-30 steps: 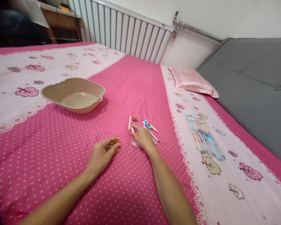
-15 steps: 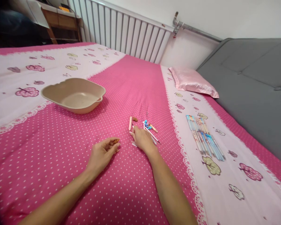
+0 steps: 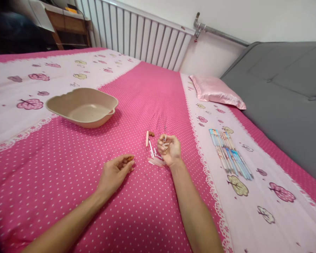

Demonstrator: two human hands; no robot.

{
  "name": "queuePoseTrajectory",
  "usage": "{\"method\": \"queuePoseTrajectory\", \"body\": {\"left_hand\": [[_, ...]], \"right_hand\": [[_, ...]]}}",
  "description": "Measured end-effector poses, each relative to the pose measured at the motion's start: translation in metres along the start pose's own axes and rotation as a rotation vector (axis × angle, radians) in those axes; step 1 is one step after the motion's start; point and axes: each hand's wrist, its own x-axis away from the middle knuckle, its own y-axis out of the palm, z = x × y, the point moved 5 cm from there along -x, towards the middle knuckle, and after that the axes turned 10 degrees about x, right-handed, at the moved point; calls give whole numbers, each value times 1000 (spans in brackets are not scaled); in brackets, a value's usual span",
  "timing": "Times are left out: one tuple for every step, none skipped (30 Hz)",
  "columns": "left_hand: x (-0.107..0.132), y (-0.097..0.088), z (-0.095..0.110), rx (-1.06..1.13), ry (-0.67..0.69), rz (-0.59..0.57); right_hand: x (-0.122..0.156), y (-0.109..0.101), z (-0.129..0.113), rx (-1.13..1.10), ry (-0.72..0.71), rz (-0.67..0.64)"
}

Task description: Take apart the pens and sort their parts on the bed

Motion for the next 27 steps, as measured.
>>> {"method": "queuePoseTrajectory", "body": {"left_hand": [[0, 0, 0, 4, 1, -1], [0, 0, -1, 7, 2, -2], [-1, 1, -1, 10, 4, -3], [-1, 1, 0, 8, 4, -5], [-1, 1, 0, 5, 4, -5], [-1, 1, 0, 1, 2, -5], [0, 1, 0, -1, 1, -5], [0, 1, 1, -2, 0, -6], [0, 1, 1, -1, 0, -6], [0, 0, 1, 1, 0, -7], [0, 0, 1, 3, 0, -7], [0, 0, 2, 2, -1, -8], [0, 0, 2, 1, -1, -9], [0, 0, 2, -1, -1, -10], [0, 0, 2, -3, -1, -10], [0, 1, 2, -6, -3, -11], [0, 1, 2, -10, -6, -11], [0, 1, 2, -13, -9, -11], [0, 1, 2, -14, -11, -10], [1, 1, 3, -14, -11, -8], [1, 1, 3, -13, -9, -7], [1, 0, 3, -13, -9, -6], [1, 0, 2, -13, -10, -7], [1, 0, 2, -15, -12, -8], [1, 0, 1, -16, -14, -8], [1, 0, 1, -17, -14, -8], [0, 0, 0, -16, -12, -7]], "right_hand": [[0, 0, 0, -39, 10, 14], [0, -1, 1, -39, 19, 35], [0, -1, 3, -2, 26, 59], [0, -1, 5, 38, 34, 79], [1, 0, 7, 90, 35, 80], [1, 1, 9, 161, 29, 65], [2, 2, 10, 260, 17, 35], [3, 3, 11, 396, 1, 2], [4, 3, 12, 556, -14, -27], [5, 3, 13, 717, -22, -47], [6, 2, 14, 855, -22, -55], [6, 1, 15, 952, -13, -54], [7, 0, 16, 1023, -4, -57], [7, 0, 17, 1071, 3, -61], [7, 0, 17, 1101, 6, -68], [8, 1, 17, 1123, 4, -75], [8, 2, 16, 1141, 0, -75], [8, 2, 16, 1160, -1, -67], [9, 3, 15, 1179, 1, -54], [9, 3, 15, 1199, 6, -37], [9, 3, 14, 1217, 11, -19], [9, 3, 14, 1231, 17, -3], [9, 3, 14, 1240, 23, 9], [10, 4, 14, 1245, 27, 17], [10, 4, 14, 1246, 29, 20], [10, 4, 14, 1247, 32, 21], [10, 4, 14, 1249, 33, 20]]}}
